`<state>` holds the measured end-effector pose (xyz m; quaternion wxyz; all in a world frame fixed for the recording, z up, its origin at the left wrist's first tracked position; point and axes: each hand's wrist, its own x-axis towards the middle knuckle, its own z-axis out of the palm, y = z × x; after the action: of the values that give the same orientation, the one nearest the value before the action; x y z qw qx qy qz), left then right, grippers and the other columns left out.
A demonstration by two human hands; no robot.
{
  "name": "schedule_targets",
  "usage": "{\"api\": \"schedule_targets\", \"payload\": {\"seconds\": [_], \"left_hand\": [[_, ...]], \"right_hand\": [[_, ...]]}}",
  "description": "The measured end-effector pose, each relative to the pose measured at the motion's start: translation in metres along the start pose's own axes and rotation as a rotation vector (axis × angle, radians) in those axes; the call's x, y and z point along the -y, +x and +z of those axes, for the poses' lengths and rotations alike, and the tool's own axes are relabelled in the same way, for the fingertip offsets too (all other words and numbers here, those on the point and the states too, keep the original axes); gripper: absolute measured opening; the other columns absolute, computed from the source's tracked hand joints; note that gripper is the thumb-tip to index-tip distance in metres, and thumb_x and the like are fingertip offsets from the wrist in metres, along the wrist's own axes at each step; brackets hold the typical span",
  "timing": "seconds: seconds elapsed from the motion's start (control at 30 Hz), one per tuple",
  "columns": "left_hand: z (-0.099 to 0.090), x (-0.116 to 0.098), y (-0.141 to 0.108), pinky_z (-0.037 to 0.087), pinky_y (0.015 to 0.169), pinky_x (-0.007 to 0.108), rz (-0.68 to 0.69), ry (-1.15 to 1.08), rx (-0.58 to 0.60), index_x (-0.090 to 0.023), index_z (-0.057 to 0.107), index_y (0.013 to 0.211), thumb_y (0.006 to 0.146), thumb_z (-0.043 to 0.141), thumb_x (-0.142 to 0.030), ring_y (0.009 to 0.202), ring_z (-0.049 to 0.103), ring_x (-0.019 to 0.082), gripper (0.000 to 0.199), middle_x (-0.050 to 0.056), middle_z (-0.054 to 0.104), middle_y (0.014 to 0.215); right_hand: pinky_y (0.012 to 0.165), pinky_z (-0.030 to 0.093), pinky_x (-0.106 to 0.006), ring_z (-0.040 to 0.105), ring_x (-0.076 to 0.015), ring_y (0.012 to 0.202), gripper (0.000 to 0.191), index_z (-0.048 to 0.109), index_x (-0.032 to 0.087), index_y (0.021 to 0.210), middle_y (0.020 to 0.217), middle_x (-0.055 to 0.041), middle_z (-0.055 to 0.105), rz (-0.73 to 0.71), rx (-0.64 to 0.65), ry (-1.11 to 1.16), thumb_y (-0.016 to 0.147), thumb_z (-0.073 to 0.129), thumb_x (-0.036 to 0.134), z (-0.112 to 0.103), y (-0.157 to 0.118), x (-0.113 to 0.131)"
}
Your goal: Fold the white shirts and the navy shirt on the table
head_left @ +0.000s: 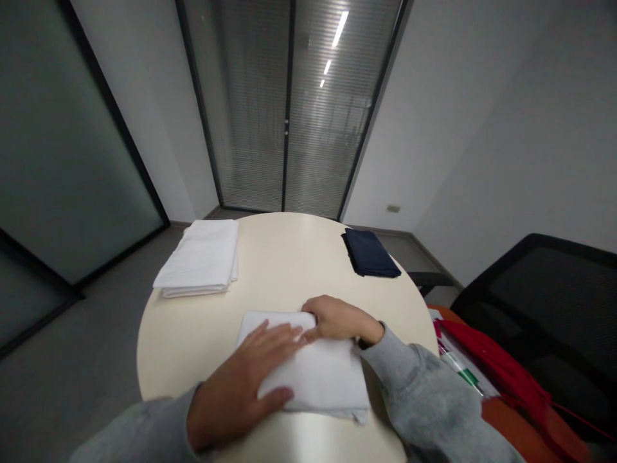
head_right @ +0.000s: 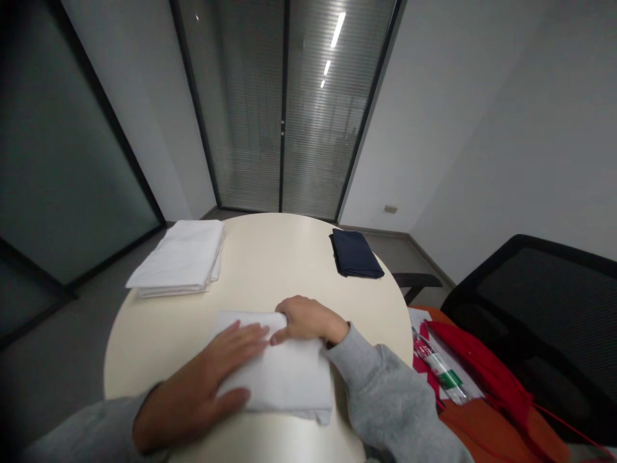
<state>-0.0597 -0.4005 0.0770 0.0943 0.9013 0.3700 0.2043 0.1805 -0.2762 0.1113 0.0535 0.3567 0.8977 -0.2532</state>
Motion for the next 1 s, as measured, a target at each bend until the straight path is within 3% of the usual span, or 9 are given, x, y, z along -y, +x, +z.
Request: {"api": "schedule_targets", "payload": {"seconds": [0.1, 0.2, 0.3, 0.4, 0.5, 0.63, 0.7, 0.83, 1.0], "left_hand": [[-0.014, 0.042, 0.021, 0.036, 0.122, 0.053, -0.256, 0.022, -0.112, -0.02, 0.048, 0.154, 0.104, 0.047, -0.059, 0.144, 0.049, 0.03, 0.063, 0.014, 0.054, 0.156], [-0.014, 0.055, 0.039, 0.042, 0.117, 0.051, -0.336, 0.082, -0.007, -0.017, 0.052, 0.151, 0.105, 0.046, -0.055, 0.138, 0.055, 0.03, 0.061, 0.014, 0.059, 0.15], [0.004, 0.024, 0.038, 0.033, 0.122, 0.057, -0.25, 0.186, 0.064, -0.016, 0.046, 0.155, 0.101, 0.052, -0.06, 0.146, 0.045, 0.034, 0.07, 0.015, 0.049, 0.159], [0.025, -0.02, 0.023, 0.03, 0.124, 0.057, -0.12, 0.221, 0.04, -0.018, 0.04, 0.159, 0.093, 0.063, -0.065, 0.146, 0.045, 0.033, 0.084, 0.013, 0.048, 0.161], [0.035, -0.043, 0.017, 0.041, 0.117, 0.052, -0.083, 0.204, -0.017, -0.02, 0.05, 0.151, 0.094, 0.068, -0.051, 0.133, 0.056, 0.03, 0.067, 0.011, 0.06, 0.149], [0.032, -0.043, 0.026, 0.052, 0.102, 0.048, -0.091, 0.155, 0.007, -0.023, 0.065, 0.13, 0.092, 0.072, -0.031, 0.115, 0.063, 0.028, 0.039, 0.007, 0.071, 0.125], [0.029, -0.039, 0.03, 0.055, 0.096, 0.046, -0.087, 0.118, 0.019, -0.024, 0.068, 0.119, 0.092, 0.072, -0.025, 0.109, 0.064, 0.027, 0.027, 0.004, 0.072, 0.117], [0.027, -0.034, 0.033, 0.057, 0.084, 0.04, -0.09, 0.079, -0.028, -0.023, 0.068, 0.107, 0.097, 0.063, -0.018, 0.095, 0.066, 0.023, 0.013, 0.002, 0.071, 0.104], [0.03, -0.033, 0.034, 0.057, 0.077, 0.036, -0.074, 0.096, -0.101, -0.021, 0.066, 0.1, 0.101, 0.054, -0.017, 0.088, 0.065, 0.021, 0.012, 0.003, 0.07, 0.098]], "right_hand": [[0.081, 0.047, -0.032, 0.066, -0.0257, 0.1, 0.042, 0.069, 0.023, 0.112, 0.113, -0.0067, 0.071, -0.034, -0.157, -0.037, 0.084, 0.08, 0.052, 0.0, 0.0, 0.0], [0.087, 0.049, -0.037, 0.065, -0.0266, 0.102, 0.039, 0.066, 0.02, 0.117, 0.114, -0.009, 0.069, -0.024, -0.252, -0.101, 0.089, 0.076, 0.045, 0.017, 0.001, 0.007], [0.101, 0.046, -0.044, 0.06, -0.0286, 0.117, 0.034, 0.062, 0.018, 0.128, 0.126, -0.0134, 0.065, 0.02, -0.46, -0.126, 0.098, 0.063, 0.033, 0.047, 0.002, 0.013], [0.111, 0.042, -0.045, 0.053, -0.0263, 0.129, 0.036, 0.057, 0.019, 0.136, 0.138, -0.0127, 0.06, -0.024, -0.618, -0.013, 0.1, 0.053, 0.021, 0.066, -0.001, 0.009], [0.113, 0.041, -0.044, 0.053, -0.0242, 0.13, 0.031, 0.059, 0.021, 0.129, 0.137, -0.0115, 0.06, -0.081, -0.784, 0.163, 0.098, 0.053, 0.019, 0.063, -0.012, -0.003], [0.097, 0.048, -0.043, 0.059, -0.0236, 0.11, 0.014, 0.061, 0.023, 0.109, 0.111, -0.0081, 0.063, -0.03, -1.08, 0.279, 0.099, 0.052, 0.018, 0.061, -0.05, -0.009], [0.085, 0.048, -0.039, 0.058, -0.0225, 0.097, 0.009, 0.058, 0.024, 0.103, 0.099, -0.0056, 0.061, -0.059, -1.09, 0.257, 0.097, 0.056, 0.018, 0.074, -0.075, -0.004], [0.077, 0.045, -0.036, 0.054, -0.0215, 0.088, 0.016, 0.051, 0.024, 0.102, 0.092, -0.0033, 0.058, -0.157, -0.948, 0.125, 0.093, 0.062, 0.015, 0.111, -0.116, 0.003], [0.098, 0.047, -0.044, 0.053, -0.0279, 0.115, 0.052, 0.045, 0.025, 0.132, 0.123, -0.0104, 0.054, 0.042, -0.88, 0.152, 0.087, 0.071, 0.022, 0.128, -0.128, -0.005]]}}
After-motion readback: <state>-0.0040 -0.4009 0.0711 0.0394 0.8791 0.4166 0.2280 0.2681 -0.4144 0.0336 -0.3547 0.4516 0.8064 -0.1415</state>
